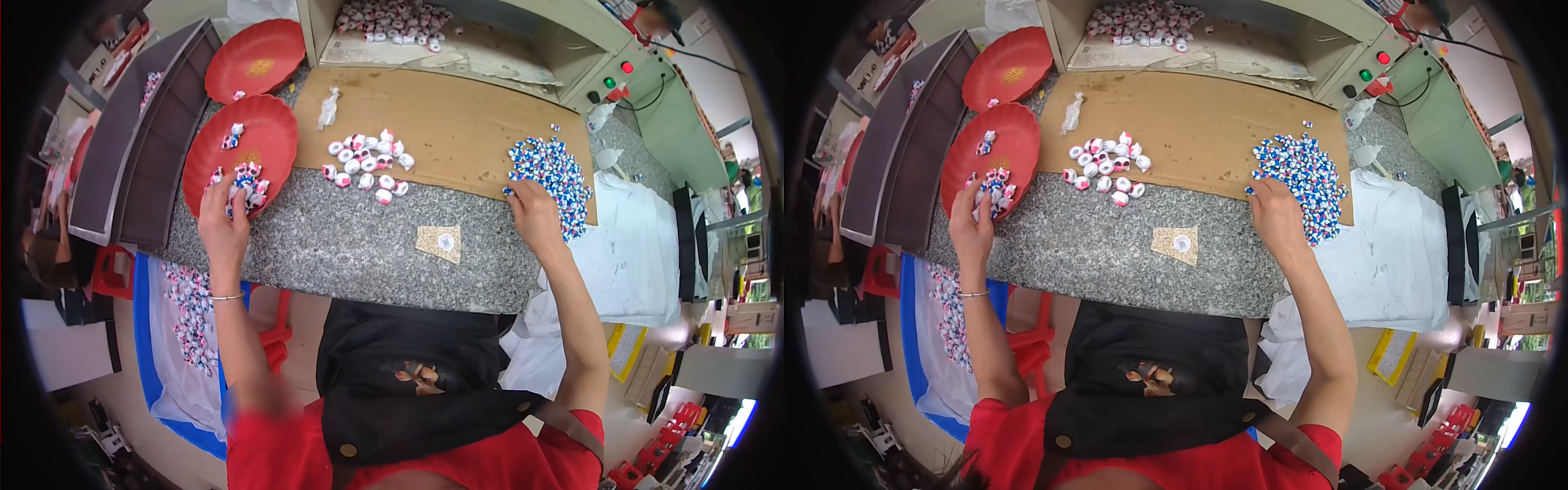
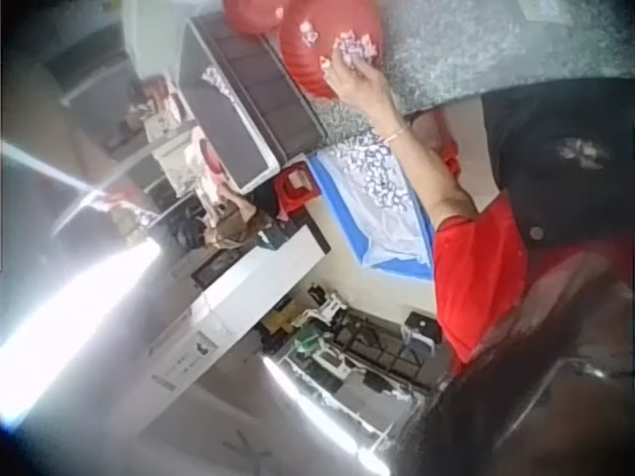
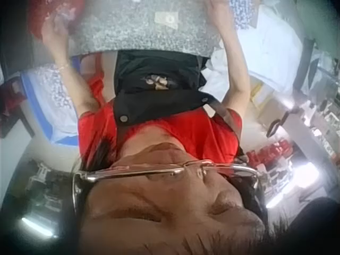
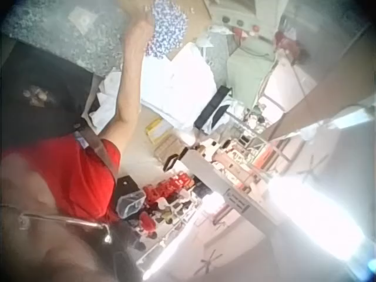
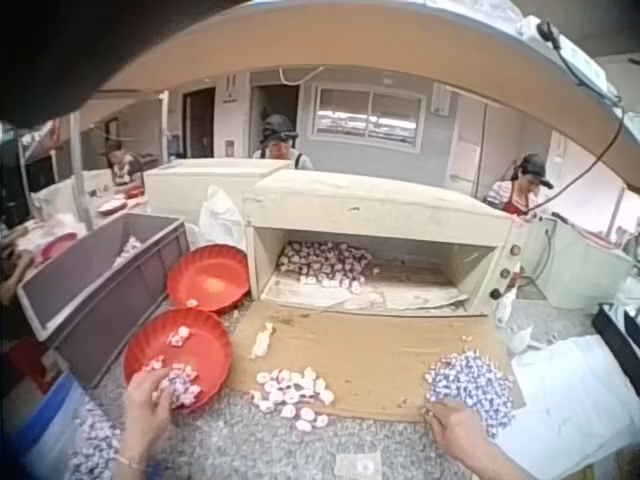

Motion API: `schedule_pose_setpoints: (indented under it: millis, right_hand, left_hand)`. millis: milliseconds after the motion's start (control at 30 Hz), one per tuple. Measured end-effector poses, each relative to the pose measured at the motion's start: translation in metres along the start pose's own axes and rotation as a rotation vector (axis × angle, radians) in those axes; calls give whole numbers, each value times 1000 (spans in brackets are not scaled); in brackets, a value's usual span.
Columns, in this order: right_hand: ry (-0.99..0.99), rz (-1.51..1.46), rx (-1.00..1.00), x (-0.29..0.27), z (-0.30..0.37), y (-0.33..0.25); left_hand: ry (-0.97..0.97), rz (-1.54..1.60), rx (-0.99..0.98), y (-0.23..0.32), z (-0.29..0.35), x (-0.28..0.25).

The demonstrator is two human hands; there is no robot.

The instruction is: Assembling small plastic toy components at a factory workbench.

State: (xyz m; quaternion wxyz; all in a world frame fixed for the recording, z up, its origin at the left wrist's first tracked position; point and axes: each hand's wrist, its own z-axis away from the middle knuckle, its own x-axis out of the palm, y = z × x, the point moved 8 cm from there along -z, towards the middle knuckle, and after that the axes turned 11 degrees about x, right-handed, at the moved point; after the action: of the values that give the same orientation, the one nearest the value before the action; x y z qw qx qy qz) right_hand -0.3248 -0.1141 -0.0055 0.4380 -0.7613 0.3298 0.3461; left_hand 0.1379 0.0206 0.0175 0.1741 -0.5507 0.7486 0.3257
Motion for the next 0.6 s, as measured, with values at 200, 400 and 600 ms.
schedule_pose_setpoints:
  millis: [200,400,600]
  right_hand:
    - [-220,421,-86,39,-7,13]
    - [-152,336,-199,17,7,-28]
    - [-279,-210,215,18,77,-36]
  left_hand:
    - [-261,-184,-31,-11,4,12]
    - [-180,436,4,99,2,60]
    - [-302,327,86,148,5,129]
